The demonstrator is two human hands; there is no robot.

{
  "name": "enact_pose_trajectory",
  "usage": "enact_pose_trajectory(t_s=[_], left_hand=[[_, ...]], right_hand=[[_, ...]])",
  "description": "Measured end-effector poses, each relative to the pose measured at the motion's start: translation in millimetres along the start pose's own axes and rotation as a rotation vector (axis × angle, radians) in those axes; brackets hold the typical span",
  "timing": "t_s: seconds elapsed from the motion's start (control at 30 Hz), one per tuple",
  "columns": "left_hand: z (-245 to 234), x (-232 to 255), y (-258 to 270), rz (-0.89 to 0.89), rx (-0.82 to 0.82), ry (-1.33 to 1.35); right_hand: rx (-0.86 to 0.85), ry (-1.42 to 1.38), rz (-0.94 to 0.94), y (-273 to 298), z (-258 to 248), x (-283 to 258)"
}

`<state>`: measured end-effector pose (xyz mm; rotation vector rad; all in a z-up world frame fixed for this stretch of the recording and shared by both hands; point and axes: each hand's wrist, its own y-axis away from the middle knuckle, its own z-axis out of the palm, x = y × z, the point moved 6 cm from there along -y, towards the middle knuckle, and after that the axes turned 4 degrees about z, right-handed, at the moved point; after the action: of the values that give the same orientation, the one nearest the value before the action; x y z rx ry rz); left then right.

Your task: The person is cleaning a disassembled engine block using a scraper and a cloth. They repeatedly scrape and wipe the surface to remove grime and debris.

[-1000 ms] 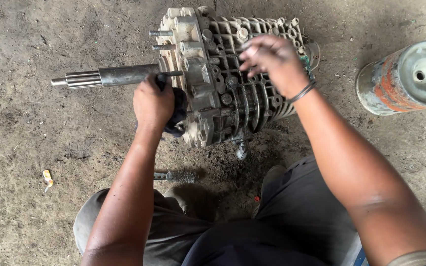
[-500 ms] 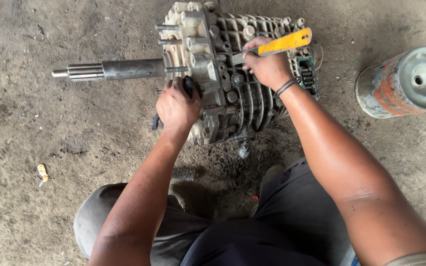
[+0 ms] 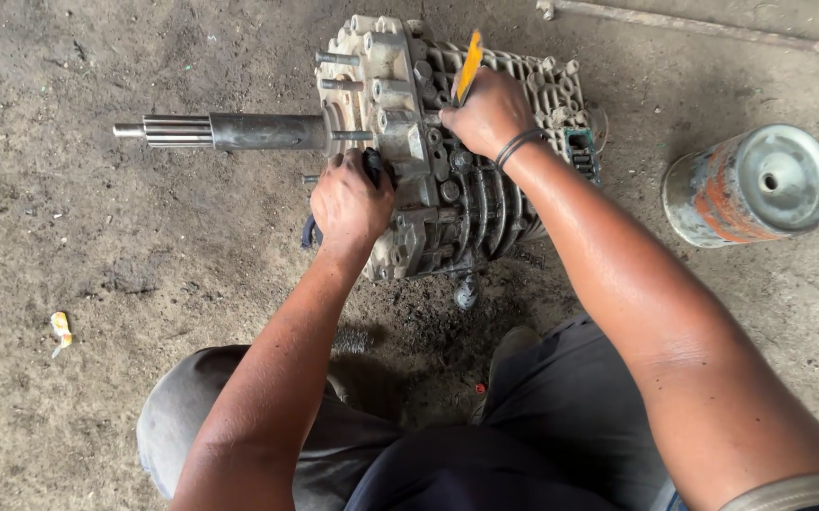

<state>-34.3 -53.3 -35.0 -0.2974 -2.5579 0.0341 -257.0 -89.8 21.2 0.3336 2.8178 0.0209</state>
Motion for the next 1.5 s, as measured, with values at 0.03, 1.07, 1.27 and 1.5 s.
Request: enact_pose_trajectory(t_s=[0.03, 1.07, 1.27, 1.5], left_hand=[[1, 0, 0, 0.0, -0.005, 0.005], [1, 5, 0, -0.074, -0.01, 0.032], [-1, 4, 0, -0.024, 0.006, 0.028], [-2, 2, 1, 0.005, 0.036, 0.046]], right_hand=[[-0.005, -0.027, 0.027, 0, 1, 4], [-0.056, -1.223, 0.311, -8, 76, 94], [-0.235, -1.397, 0.432, 3, 54, 83], [0.102, -0.889, 0.123, -6, 21, 66]])
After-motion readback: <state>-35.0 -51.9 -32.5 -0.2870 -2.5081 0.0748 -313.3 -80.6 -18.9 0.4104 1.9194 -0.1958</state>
